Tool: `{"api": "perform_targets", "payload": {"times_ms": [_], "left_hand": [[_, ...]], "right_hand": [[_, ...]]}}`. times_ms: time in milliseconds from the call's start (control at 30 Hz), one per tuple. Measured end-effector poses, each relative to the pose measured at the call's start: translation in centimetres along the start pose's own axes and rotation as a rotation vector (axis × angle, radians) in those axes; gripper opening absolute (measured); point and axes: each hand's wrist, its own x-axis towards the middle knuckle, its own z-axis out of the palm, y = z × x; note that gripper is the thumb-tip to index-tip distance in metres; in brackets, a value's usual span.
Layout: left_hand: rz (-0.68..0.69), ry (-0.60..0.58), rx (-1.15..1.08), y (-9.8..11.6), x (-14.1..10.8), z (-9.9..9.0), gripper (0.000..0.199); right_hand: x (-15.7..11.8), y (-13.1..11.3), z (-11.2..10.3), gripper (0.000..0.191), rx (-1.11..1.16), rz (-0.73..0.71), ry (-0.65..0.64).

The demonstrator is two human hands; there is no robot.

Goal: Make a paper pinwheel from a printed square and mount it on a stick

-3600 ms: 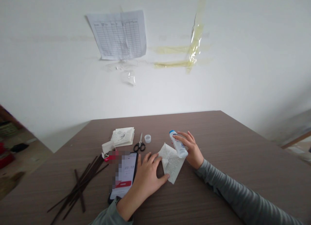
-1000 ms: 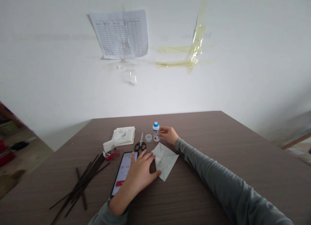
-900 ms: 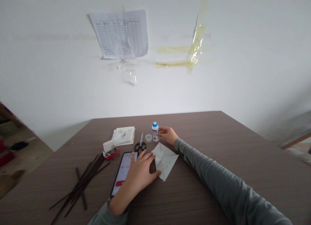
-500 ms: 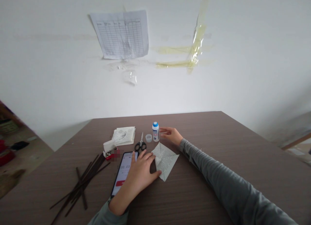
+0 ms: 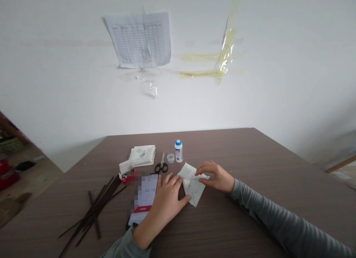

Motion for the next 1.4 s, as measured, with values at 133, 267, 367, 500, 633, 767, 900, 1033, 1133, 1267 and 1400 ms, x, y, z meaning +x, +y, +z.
{"api": "perform_targets", "payload": {"times_ms": [133, 267, 367, 500, 633, 767, 900, 1033, 1133, 1267, 1400], "left_hand": [[-0.002, 0.019, -0.021, 0.1, 0.2, 0.1, 0.062], [-0.004, 0.024, -0.032, 0.2, 0.2, -0.2, 0.065], [-0.004, 0.008, -0.028, 0.4, 0.0, -0.5, 0.067], [0.002, 0.003, -0.004, 0.8, -0.3, -0.9, 0.059], [-0.013, -0.008, 0.018, 1.0, -0.2, -1.0, 0.052], [-0.021, -0.013, 0.022, 1.2, -0.2, -1.2, 0.05], [-0.017, -0.042, 0.039, 1.3, -0.4, -1.5, 0.048], [-0.004, -0.028, 0.044, 1.0, -0.4, -1.3, 0.046], [0.008, -0.007, 0.038, 0.5, -0.2, -0.9, 0.049], [0.035, 0.014, 0.014, 0.0, -0.2, -0.3, 0.052], [0.051, 0.052, 0.002, -0.3, -0.3, 0.1, 0.053]], "right_hand": [[-1.7, -1.6, 1.1, 0.011, -0.165, -0.027, -0.05], [-2.4, -2.5, 2.4, 0.021, -0.237, 0.003, -0.107], [-2.4, -2.6, 3.2, 0.025, -0.287, 0.029, -0.122], [-2.4, -2.9, 3.5, 0.033, -0.32, 0.04, -0.117], [-2.4, -3.4, 3.4, 0.033, -0.337, 0.047, -0.1], [-2.2, -3.5, 3.5, 0.031, -0.322, 0.067, -0.116], [-2.3, -3.3, 3.6, 0.032, -0.313, 0.079, -0.096], [-2.3, -3.0, 3.5, 0.044, -0.315, 0.054, -0.129], [-2.3, -2.8, 3.6, 0.042, -0.306, 0.045, -0.13], [-2.2, -2.8, 3.7, 0.033, -0.308, 0.04, -0.102], [-2.0, -3.2, 3.7, 0.033, -0.315, 0.053, -0.085]]}}
